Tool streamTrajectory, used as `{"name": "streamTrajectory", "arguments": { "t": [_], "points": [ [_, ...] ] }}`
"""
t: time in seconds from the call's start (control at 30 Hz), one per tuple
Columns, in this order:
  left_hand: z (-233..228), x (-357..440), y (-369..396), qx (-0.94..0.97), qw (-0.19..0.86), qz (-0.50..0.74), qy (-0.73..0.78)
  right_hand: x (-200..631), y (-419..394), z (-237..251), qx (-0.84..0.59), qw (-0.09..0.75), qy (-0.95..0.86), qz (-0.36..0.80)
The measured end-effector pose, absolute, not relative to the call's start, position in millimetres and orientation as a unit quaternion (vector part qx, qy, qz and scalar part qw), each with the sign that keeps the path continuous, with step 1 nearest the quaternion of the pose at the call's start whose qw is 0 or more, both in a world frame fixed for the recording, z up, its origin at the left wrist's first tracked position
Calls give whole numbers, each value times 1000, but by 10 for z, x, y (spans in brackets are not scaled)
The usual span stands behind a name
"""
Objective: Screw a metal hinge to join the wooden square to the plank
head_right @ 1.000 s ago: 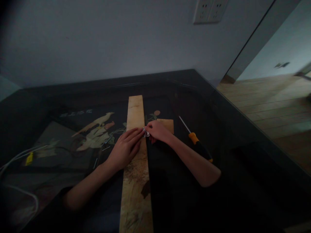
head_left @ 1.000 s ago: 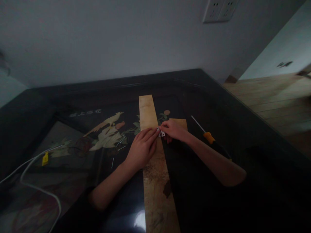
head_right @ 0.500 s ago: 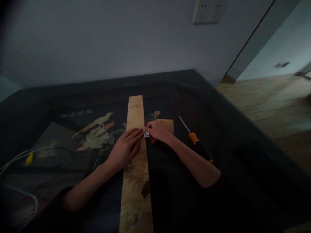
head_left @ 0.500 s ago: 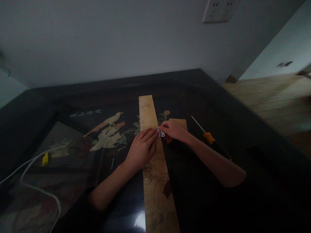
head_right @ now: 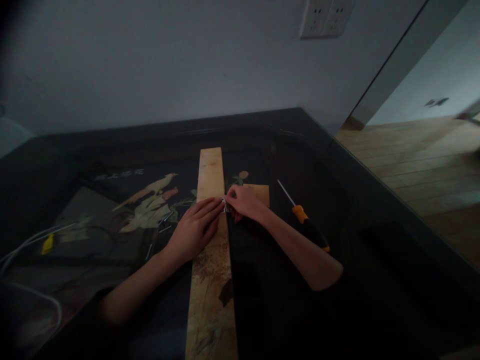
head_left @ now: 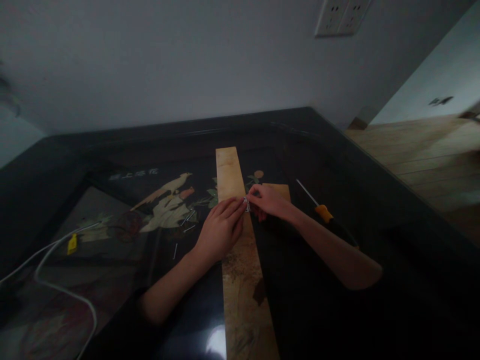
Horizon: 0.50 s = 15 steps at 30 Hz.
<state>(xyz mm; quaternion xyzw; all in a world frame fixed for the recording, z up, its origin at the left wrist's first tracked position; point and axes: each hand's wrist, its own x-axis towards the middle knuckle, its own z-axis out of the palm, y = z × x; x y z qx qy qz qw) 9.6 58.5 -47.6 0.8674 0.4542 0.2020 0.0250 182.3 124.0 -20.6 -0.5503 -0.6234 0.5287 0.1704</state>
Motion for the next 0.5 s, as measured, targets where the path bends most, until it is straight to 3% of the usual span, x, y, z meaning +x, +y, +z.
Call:
{"name": "streamTrajectory", "arguments": {
  "t": [0.23, 0.4, 0.5],
  "points": [
    [-456, 101, 585, 866, 28, 210, 453, 1874, 1243, -247, -543, 178, -658, 490],
    [-430, 118, 567, 860, 33, 212, 463, 1864, 1242, 21, -553, 198, -751, 302],
    [-463, 121, 564, 857, 42, 219, 465, 1624, 1162, 241, -484, 233, -814, 222]
  ]
}}
